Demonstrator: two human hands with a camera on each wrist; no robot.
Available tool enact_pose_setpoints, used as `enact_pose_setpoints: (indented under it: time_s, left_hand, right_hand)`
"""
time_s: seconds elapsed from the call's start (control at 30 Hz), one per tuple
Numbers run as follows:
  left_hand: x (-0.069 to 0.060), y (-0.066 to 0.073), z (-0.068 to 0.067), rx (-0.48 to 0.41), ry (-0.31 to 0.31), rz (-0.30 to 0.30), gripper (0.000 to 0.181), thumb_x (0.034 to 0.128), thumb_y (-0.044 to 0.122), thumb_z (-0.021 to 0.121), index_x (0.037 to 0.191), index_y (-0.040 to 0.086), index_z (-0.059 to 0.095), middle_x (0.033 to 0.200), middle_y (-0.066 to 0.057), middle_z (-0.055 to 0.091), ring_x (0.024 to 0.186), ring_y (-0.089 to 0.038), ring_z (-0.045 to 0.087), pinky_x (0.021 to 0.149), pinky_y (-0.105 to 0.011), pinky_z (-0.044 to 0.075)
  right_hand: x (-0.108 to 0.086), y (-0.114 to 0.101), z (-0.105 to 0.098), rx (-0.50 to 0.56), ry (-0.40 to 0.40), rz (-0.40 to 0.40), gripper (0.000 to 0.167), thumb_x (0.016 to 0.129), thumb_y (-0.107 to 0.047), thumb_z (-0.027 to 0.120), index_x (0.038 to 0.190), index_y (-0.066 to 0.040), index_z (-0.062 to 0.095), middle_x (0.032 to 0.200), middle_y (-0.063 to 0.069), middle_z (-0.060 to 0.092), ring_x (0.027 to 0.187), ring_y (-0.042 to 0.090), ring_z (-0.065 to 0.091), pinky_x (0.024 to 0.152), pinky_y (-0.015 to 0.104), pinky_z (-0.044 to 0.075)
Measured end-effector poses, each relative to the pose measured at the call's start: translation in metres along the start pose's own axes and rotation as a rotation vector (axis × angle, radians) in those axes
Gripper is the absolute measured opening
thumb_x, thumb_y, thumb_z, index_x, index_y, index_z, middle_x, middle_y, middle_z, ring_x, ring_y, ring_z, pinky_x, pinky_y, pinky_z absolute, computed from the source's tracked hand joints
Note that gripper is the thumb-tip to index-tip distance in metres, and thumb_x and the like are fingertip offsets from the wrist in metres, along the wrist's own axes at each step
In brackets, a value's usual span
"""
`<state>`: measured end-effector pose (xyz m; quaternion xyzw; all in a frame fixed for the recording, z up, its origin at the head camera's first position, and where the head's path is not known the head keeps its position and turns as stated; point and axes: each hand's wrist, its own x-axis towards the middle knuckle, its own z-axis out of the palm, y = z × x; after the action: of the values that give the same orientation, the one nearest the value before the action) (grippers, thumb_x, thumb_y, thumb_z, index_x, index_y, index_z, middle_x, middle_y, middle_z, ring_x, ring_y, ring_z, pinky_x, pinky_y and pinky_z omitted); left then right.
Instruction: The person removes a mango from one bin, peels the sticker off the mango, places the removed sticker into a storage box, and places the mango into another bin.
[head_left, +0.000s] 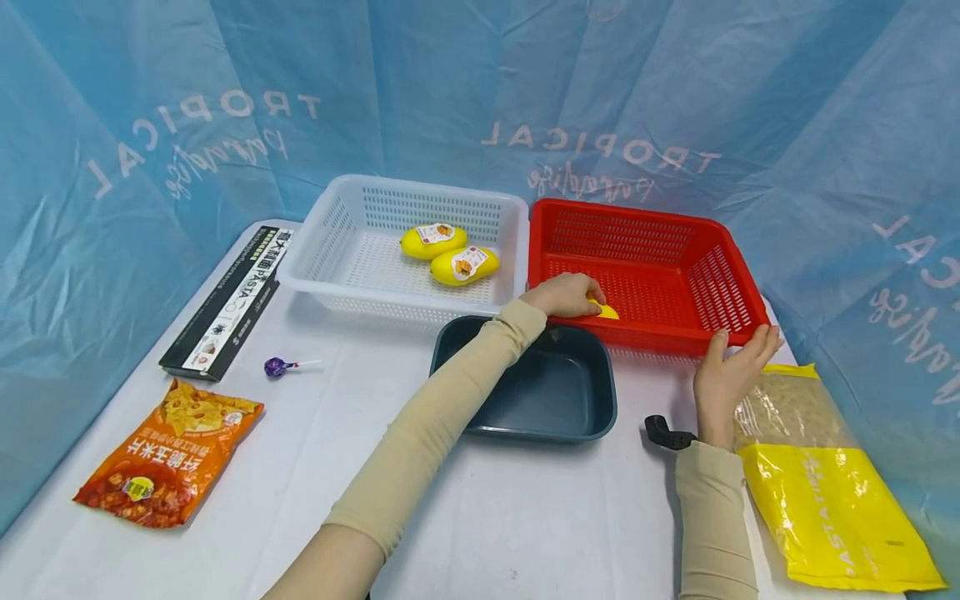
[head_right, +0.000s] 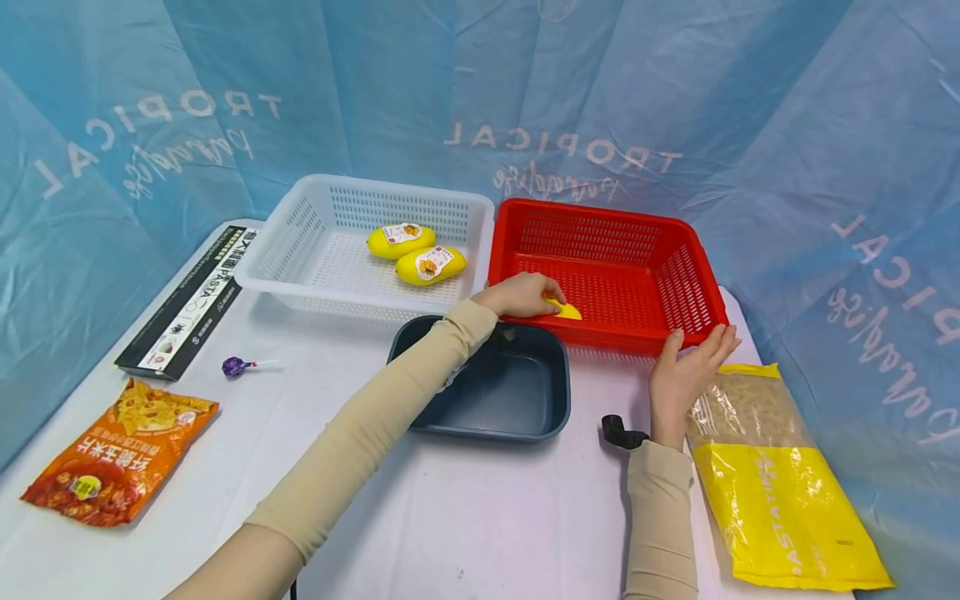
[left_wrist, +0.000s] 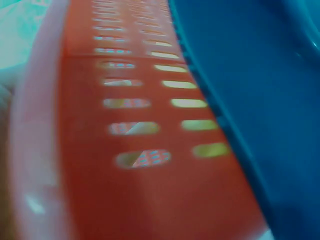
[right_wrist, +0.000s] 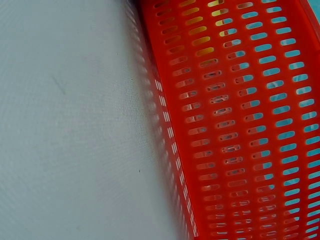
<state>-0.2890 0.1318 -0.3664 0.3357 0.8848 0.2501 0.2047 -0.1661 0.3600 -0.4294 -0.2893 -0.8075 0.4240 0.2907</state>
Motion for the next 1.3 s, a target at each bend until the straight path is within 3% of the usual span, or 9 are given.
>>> enact_pose_setpoints:
  time_s: [0.23, 0.4, 0.57, 0.8, 0.97, 1.1, 1.3]
  left_hand:
    - [-0.011, 0.001, -0.004, -0.067, 0.017, 0.066, 0.036, 0.0962, 0.026, 0.058, 0.129, 0.011, 0.060, 0.129, -0.004, 0.062, 0.110, -0.016, 0.055, 0.099, -0.029, 0.046]
    - [-0.024, 0.001, -0.003, -0.106, 0.048, 0.089, 0.039, 0.0943, 0.026, 0.061, 0.130, 0.012, 0.059, 0.126, -0.003, 0.061, 0.103, -0.014, 0.055, 0.088, -0.023, 0.049]
    - [-0.048, -0.003, -0.002, -0.161, 0.096, 0.114, 0.040, 0.0943, 0.026, 0.061, 0.132, 0.013, 0.058, 0.128, -0.005, 0.059, 0.103, -0.016, 0.054, 0.086, -0.022, 0.049]
    - [-0.084, -0.006, -0.006, -0.221, 0.167, 0.151, 0.037, 0.0947, 0.025, 0.061, 0.130, 0.014, 0.059, 0.132, -0.005, 0.057, 0.121, -0.023, 0.052, 0.098, -0.028, 0.049]
    - [-0.105, -0.011, -0.009, -0.241, 0.188, 0.154, 0.038, 0.0951, 0.024, 0.061, 0.131, 0.013, 0.057, 0.134, -0.007, 0.055, 0.123, -0.027, 0.051, 0.102, -0.035, 0.048]
    - [-0.122, -0.020, -0.009, -0.259, 0.317, 0.119, 0.036, 0.0947, 0.022, 0.062, 0.130, 0.014, 0.059, 0.131, -0.005, 0.058, 0.117, -0.024, 0.054, 0.102, -0.037, 0.048]
    - [-0.145, -0.039, -0.007, -0.411, 0.665, 0.053, 0.033, 0.0945, 0.015, 0.061, 0.127, 0.009, 0.060, 0.131, -0.009, 0.060, 0.120, -0.030, 0.057, 0.102, -0.045, 0.048]
  right_hand:
    - [0.001, 0.002, 0.000, -0.001, -0.004, 0.000, 0.067, 0.100, -0.036, 0.038, 0.157, -0.012, 0.010, 0.164, 0.000, 0.001, 0.152, 0.019, -0.007, 0.124, 0.034, 0.008]
    - [0.000, 0.001, 0.000, 0.008, -0.007, 0.005, 0.067, 0.100, -0.036, 0.038, 0.156, -0.011, 0.010, 0.164, 0.001, 0.002, 0.152, 0.019, -0.008, 0.124, 0.034, 0.007]
    - [-0.001, 0.000, -0.001, -0.004, -0.016, 0.007, 0.068, 0.100, -0.035, 0.038, 0.156, -0.009, 0.010, 0.164, 0.002, 0.001, 0.152, 0.020, -0.007, 0.124, 0.034, 0.008]
    - [0.001, 0.000, -0.002, -0.021, -0.010, -0.004, 0.068, 0.100, -0.035, 0.038, 0.156, -0.008, 0.010, 0.164, 0.004, 0.002, 0.152, 0.021, -0.007, 0.124, 0.036, 0.009]
    - [0.001, -0.001, -0.003, -0.032, -0.030, 0.027, 0.068, 0.100, -0.036, 0.037, 0.157, -0.011, 0.007, 0.165, 0.000, -0.001, 0.152, 0.019, -0.009, 0.124, 0.037, 0.009]
    - [0.001, -0.001, -0.004, -0.037, -0.039, 0.031, 0.068, 0.101, -0.036, 0.036, 0.157, -0.012, 0.006, 0.165, 0.000, -0.002, 0.152, 0.019, -0.010, 0.124, 0.039, 0.009]
    - [0.001, -0.002, -0.006, -0.052, -0.078, 0.037, 0.069, 0.101, -0.037, 0.034, 0.157, -0.012, 0.002, 0.165, 0.000, -0.007, 0.151, 0.020, -0.015, 0.123, 0.042, 0.007]
